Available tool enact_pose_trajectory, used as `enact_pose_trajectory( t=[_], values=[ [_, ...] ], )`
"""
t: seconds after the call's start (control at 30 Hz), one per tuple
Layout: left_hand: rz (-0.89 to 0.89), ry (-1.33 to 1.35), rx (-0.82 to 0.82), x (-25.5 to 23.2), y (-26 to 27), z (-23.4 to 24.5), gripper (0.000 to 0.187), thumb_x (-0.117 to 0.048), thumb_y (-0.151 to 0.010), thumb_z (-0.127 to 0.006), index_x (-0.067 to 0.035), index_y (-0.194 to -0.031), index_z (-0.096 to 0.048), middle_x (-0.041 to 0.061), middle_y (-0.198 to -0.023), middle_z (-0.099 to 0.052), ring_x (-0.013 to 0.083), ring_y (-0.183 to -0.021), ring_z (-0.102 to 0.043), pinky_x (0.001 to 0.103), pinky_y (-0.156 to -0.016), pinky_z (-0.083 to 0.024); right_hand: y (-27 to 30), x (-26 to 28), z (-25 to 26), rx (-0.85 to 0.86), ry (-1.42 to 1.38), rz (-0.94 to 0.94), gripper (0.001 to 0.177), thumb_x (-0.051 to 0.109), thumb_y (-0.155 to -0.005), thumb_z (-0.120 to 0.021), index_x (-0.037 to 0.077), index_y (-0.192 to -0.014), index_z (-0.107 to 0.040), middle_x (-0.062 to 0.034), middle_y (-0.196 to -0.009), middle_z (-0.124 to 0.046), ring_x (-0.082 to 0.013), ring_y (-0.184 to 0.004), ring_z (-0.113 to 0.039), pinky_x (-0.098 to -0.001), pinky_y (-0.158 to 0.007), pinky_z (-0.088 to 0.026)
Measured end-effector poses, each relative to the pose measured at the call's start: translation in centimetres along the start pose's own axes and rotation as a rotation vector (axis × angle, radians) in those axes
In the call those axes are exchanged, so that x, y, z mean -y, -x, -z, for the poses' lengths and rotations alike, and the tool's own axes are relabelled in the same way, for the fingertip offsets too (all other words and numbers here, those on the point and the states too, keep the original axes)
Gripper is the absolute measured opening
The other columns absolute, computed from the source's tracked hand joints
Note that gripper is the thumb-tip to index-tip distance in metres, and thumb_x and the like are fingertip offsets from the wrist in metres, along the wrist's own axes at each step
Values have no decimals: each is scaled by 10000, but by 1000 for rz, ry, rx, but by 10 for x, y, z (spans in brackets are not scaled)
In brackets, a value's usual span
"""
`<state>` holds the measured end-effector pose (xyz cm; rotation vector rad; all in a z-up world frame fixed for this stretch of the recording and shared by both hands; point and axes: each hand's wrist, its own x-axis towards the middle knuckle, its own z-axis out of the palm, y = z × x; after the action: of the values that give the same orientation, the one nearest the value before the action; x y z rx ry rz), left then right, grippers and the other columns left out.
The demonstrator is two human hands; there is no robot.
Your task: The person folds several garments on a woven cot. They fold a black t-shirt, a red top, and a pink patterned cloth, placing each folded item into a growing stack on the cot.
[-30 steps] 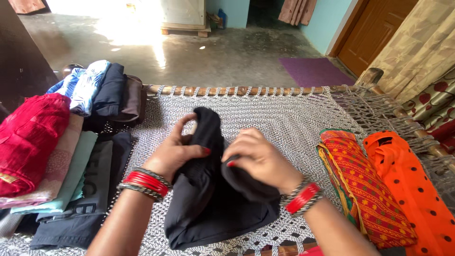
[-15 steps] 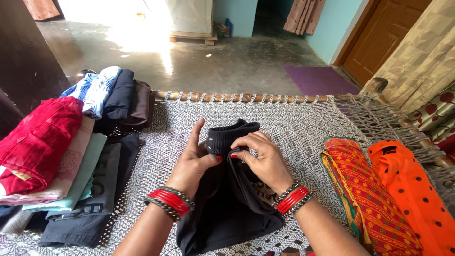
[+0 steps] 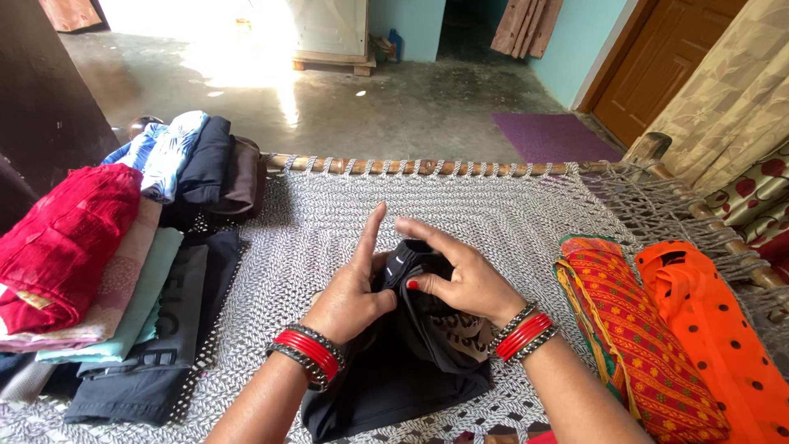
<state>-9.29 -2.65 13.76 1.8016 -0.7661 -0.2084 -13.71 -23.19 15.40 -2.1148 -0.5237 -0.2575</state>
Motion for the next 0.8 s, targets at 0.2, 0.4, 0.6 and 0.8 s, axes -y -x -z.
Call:
enact_pose_trajectory(
  t=[0.2, 0.4, 0.6, 0.8],
  values=[
    [106, 4, -54, -1, -2, -9, 1190, 56, -750, -660, -332, -1604, 72, 200, -1208, -737, 292, -1084, -757, 385, -905, -596, 2, -12, -2, -65, 292, -4, 553, 237, -775, -859, 155, -1281, -654, -33, -1319, -682, -274, -1243, -581, -424, -1053, -483],
    [-3, -283, -200, 5, -3, -12, 1110, 98, -746, -655, -318, -1610, -97, 180, -1193, -705, 358, -1012, -723, 451, -831, -579, 1, -8, -5, -282, 354, 136, 403, 217, -828, -841, 92, -1152, -635, -52, -1124, -706, -239, -1100, -661, -374, -950, -531],
    [329, -619, -349, 37, -8, 2, 787, 37, -827, -602, -308, -1506, -404, 175, -973, -752, 370, -880, -734, 484, -788, -565, 3, 3, 17, -441, 292, 94, 330, 170, -906, -795, 70, -1136, -582, -43, -1039, -724, -160, -968, -710, -306, -872, -562],
    [435, -628, -445, 81, -11, 14, 447, -41, -847, -627, -228, -1248, -691, 185, -1028, -749, 365, -957, -726, 471, -856, -570, 5, 6, 30, -509, 280, 121, 288, 113, -949, -768, 58, -1136, -557, -45, -1048, -710, -135, -973, -697, -276, -861, -556]
  ],
)
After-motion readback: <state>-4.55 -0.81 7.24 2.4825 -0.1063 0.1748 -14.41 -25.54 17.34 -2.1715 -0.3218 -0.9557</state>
